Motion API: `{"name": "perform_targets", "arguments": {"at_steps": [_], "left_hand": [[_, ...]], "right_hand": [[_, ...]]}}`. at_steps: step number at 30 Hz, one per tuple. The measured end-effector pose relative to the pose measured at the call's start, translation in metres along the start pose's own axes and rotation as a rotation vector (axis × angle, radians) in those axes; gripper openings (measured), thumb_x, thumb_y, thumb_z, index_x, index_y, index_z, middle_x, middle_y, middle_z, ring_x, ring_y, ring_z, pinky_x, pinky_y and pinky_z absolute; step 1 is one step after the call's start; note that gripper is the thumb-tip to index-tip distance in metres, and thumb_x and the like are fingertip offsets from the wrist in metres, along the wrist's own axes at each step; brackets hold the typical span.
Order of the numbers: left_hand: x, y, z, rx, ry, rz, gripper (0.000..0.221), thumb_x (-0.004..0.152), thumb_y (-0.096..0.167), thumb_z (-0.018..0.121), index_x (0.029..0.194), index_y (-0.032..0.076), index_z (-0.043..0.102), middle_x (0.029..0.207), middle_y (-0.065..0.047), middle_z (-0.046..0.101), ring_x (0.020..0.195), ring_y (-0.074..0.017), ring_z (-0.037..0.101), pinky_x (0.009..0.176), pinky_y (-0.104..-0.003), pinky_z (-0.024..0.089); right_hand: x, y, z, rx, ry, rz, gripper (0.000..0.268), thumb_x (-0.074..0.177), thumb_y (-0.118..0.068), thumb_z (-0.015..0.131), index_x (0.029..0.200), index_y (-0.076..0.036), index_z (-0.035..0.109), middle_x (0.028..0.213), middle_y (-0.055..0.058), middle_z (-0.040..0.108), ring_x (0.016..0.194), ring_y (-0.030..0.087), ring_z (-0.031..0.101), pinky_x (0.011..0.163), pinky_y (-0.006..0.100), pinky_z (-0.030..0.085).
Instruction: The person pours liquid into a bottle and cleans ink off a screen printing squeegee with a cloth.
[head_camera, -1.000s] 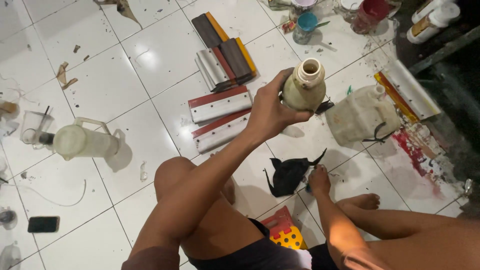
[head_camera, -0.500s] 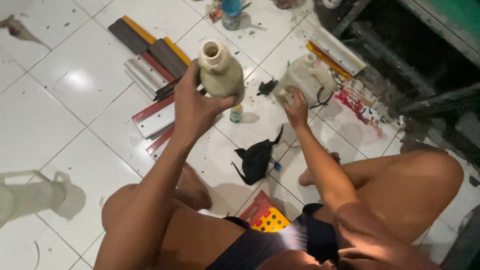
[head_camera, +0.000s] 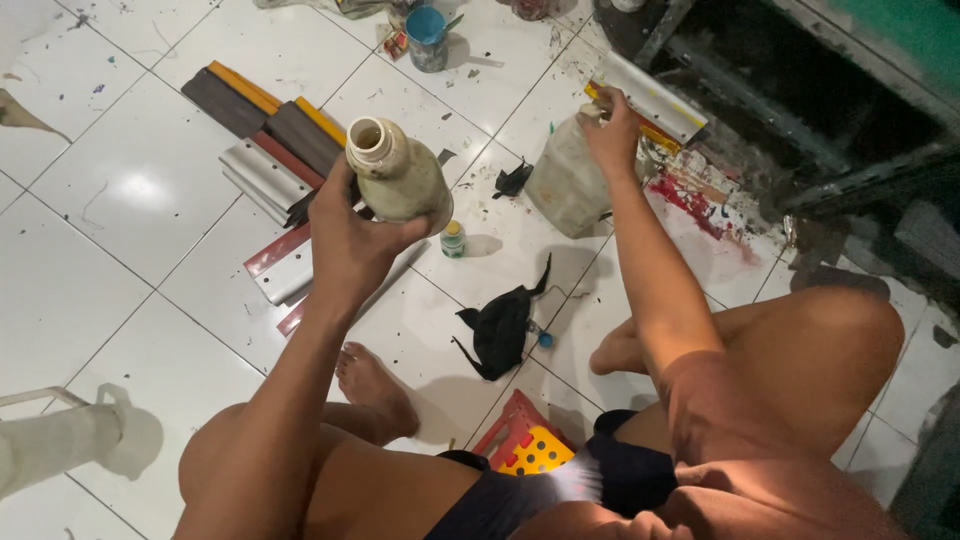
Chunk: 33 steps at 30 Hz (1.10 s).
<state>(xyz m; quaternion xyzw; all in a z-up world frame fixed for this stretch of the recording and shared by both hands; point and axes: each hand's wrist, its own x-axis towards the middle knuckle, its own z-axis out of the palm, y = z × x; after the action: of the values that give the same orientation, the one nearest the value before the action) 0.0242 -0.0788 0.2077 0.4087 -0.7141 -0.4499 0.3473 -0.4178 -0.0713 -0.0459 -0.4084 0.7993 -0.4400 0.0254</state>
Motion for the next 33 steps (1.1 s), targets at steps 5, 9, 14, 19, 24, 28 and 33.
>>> {"name": "perform_targets", "arguments": {"at_steps": [5, 9, 14, 19, 24, 28, 33], "left_hand": [[0.004, -0.002, 0.005, -0.006, -0.011, 0.007, 0.070, 0.059, 0.013, 0.084, 0.126, 0.007, 0.063, 0.115, -0.004, 0.069, 0.103, -0.0180, 0.059, 0.084, -0.032, 0.051], [0.006, -0.005, 0.007, 0.041, -0.025, 0.066, 0.076, 0.061, 0.013, 0.089, 0.131, 0.004, 0.060, 0.125, -0.009, 0.069, 0.113, -0.0229, 0.063, 0.095, -0.037, 0.051], [0.005, -0.006, 0.016, 0.035, -0.041, 0.064, 0.069, 0.060, 0.013, 0.087, 0.125, 0.007, 0.063, 0.117, -0.004, 0.070, 0.104, -0.0176, 0.060, 0.088, -0.033, 0.049], [0.006, -0.008, 0.026, 0.003, -0.057, 0.061, 0.065, 0.061, 0.015, 0.086, 0.121, 0.006, 0.064, 0.110, -0.004, 0.070, 0.097, -0.0159, 0.060, 0.082, -0.030, 0.051], [0.008, -0.012, 0.030, 0.011, -0.070, 0.104, 0.069, 0.062, 0.023, 0.085, 0.124, 0.005, 0.064, 0.116, -0.007, 0.072, 0.104, -0.0200, 0.063, 0.084, -0.034, 0.051], [0.005, -0.007, 0.028, 0.015, -0.062, 0.099, 0.070, 0.062, 0.023, 0.086, 0.126, 0.006, 0.062, 0.116, -0.006, 0.072, 0.103, -0.0189, 0.063, 0.085, -0.033, 0.052], [0.004, -0.005, 0.025, -0.007, -0.077, 0.067, 0.072, 0.065, 0.020, 0.086, 0.131, 0.006, 0.060, 0.122, -0.008, 0.072, 0.108, -0.0212, 0.065, 0.085, -0.033, 0.055]], "right_hand": [[-0.002, 0.008, -0.001, 0.062, -0.084, 0.026, 0.052, 0.084, -0.010, 0.085, 0.132, -0.013, 0.065, 0.121, 0.008, 0.073, 0.109, 0.022, 0.070, 0.093, 0.036, 0.054], [0.000, 0.018, -0.002, -0.001, -0.197, -0.036, 0.048, 0.088, -0.011, 0.084, 0.132, -0.004, 0.068, 0.136, 0.016, 0.067, 0.126, 0.029, 0.063, 0.108, 0.039, 0.049], [0.008, 0.040, 0.004, -0.046, -0.185, -0.181, 0.037, 0.085, -0.008, 0.081, 0.121, -0.011, 0.072, 0.118, 0.010, 0.074, 0.109, 0.029, 0.068, 0.094, 0.039, 0.049], [0.006, 0.040, 0.004, -0.014, -0.225, -0.233, 0.041, 0.084, 0.001, 0.078, 0.122, -0.007, 0.068, 0.126, 0.017, 0.062, 0.116, 0.036, 0.060, 0.102, 0.042, 0.045], [0.002, 0.034, 0.007, -0.177, -0.058, -0.027, 0.066, 0.073, -0.047, 0.100, 0.107, -0.008, 0.057, 0.110, 0.013, 0.060, 0.103, 0.035, 0.058, 0.086, 0.046, 0.045], [-0.008, 0.002, -0.007, -0.073, -0.083, -0.067, 0.067, 0.077, -0.033, 0.100, 0.128, -0.010, 0.062, 0.127, 0.019, 0.063, 0.116, 0.036, 0.061, 0.092, 0.052, 0.054], [-0.010, 0.007, -0.008, -0.080, 0.025, 0.020, 0.041, 0.077, -0.039, 0.098, 0.088, -0.013, 0.068, 0.103, 0.008, 0.063, 0.096, 0.026, 0.062, 0.076, 0.040, 0.051]]}}
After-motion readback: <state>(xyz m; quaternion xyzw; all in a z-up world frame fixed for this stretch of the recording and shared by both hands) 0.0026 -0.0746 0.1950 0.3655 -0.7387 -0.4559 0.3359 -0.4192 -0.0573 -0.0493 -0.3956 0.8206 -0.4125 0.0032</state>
